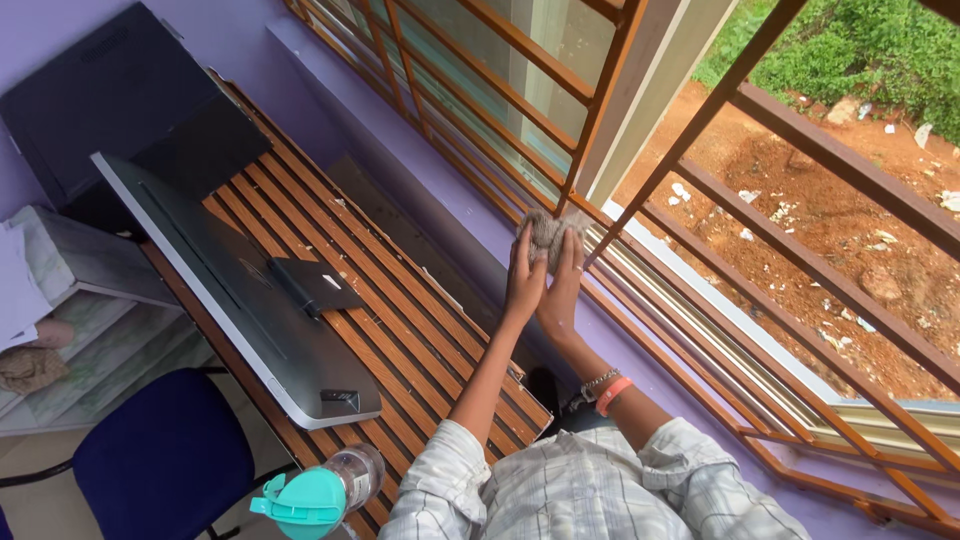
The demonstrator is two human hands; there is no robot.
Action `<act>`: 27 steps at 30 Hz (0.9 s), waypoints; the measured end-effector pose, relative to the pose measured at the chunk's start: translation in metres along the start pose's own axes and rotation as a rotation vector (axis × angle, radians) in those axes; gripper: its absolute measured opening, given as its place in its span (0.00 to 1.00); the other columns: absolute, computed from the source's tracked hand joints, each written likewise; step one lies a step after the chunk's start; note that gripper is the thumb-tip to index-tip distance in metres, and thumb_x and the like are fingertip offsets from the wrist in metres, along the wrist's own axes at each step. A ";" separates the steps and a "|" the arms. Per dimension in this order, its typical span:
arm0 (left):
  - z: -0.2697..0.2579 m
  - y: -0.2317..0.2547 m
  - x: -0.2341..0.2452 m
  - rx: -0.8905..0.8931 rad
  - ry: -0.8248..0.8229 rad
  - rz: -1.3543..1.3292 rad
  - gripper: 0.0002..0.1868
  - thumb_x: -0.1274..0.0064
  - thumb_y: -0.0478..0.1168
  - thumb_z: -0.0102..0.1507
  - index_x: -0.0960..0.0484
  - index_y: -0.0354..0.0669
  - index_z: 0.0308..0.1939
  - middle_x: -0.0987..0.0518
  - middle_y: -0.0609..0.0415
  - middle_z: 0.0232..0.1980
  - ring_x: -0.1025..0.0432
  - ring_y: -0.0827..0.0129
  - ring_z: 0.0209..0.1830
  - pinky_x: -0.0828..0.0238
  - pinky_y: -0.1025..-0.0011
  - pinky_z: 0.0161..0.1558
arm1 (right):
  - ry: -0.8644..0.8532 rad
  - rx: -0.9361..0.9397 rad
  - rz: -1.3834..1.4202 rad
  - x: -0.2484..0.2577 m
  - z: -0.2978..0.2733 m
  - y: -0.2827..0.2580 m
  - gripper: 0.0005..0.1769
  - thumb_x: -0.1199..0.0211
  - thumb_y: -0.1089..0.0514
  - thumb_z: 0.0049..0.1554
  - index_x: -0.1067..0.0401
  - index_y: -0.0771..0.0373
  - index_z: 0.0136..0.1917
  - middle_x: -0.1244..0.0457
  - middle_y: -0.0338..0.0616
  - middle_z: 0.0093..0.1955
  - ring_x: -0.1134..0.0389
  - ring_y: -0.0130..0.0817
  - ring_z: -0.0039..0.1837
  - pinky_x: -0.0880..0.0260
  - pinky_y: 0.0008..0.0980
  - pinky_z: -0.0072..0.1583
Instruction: The person wipes the metal bars of a window grill using a cloth.
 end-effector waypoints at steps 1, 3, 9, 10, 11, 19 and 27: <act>0.007 -0.002 0.000 0.009 0.003 -0.003 0.31 0.57 0.37 0.70 0.42 0.39 0.77 0.40 0.37 0.76 0.45 0.43 0.77 0.45 0.54 0.72 | -0.008 -0.004 -0.005 -0.002 0.006 -0.001 0.40 0.41 0.57 0.65 0.54 0.67 0.84 0.55 0.64 0.84 0.54 0.62 0.85 0.49 0.51 0.80; 0.023 -0.010 -0.004 -0.021 -0.080 0.058 0.30 0.57 0.38 0.71 0.40 0.38 0.77 0.41 0.36 0.75 0.44 0.43 0.76 0.43 0.55 0.71 | -0.064 -0.012 0.005 -0.010 0.020 0.002 0.42 0.45 0.56 0.67 0.60 0.66 0.86 0.59 0.66 0.86 0.58 0.61 0.87 0.52 0.49 0.81; 0.034 -0.057 -0.014 0.147 -0.120 0.226 0.24 0.53 0.40 0.69 0.29 0.37 0.68 0.33 0.39 0.66 0.34 0.45 0.67 0.36 0.58 0.67 | -0.163 -0.314 -0.020 -0.036 0.030 0.037 0.48 0.40 0.51 0.59 0.61 0.66 0.83 0.55 0.65 0.79 0.46 0.61 0.76 0.41 0.48 0.70; 0.030 -0.058 -0.014 0.157 -0.114 0.230 0.24 0.53 0.40 0.69 0.29 0.37 0.68 0.33 0.39 0.66 0.34 0.45 0.67 0.36 0.58 0.67 | -0.174 -0.318 -0.018 -0.038 0.027 0.042 0.48 0.40 0.51 0.59 0.61 0.66 0.83 0.55 0.65 0.79 0.46 0.61 0.76 0.41 0.48 0.70; 0.029 -0.058 -0.014 0.200 -0.125 0.282 0.25 0.54 0.40 0.69 0.30 0.39 0.70 0.32 0.40 0.65 0.34 0.44 0.66 0.36 0.58 0.66 | -0.129 -0.225 -0.025 -0.040 0.028 0.045 0.46 0.39 0.52 0.60 0.60 0.68 0.81 0.54 0.67 0.78 0.46 0.63 0.75 0.41 0.50 0.70; 0.000 -0.065 -0.012 0.273 -0.019 0.349 0.22 0.48 0.44 0.64 0.23 0.42 0.61 0.27 0.42 0.59 0.30 0.46 0.61 0.31 0.58 0.62 | -0.123 -0.340 -0.069 -0.040 -0.008 0.059 0.39 0.38 0.51 0.60 0.48 0.69 0.78 0.42 0.61 0.68 0.38 0.60 0.69 0.38 0.51 0.68; 0.022 -0.132 -0.029 0.343 -0.022 0.180 0.27 0.51 0.44 0.67 0.30 0.40 0.70 0.33 0.36 0.65 0.34 0.42 0.65 0.35 0.56 0.65 | -0.027 -0.180 -0.020 -0.047 0.027 0.043 0.41 0.35 0.56 0.58 0.50 0.72 0.77 0.46 0.66 0.72 0.41 0.61 0.70 0.40 0.51 0.67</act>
Point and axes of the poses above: each hand's wrist, its own z-axis towards the middle knuckle, its own x-axis out of the back of the hand, y = z × x, the point moved 3 cm from there along z, towards the middle knuckle
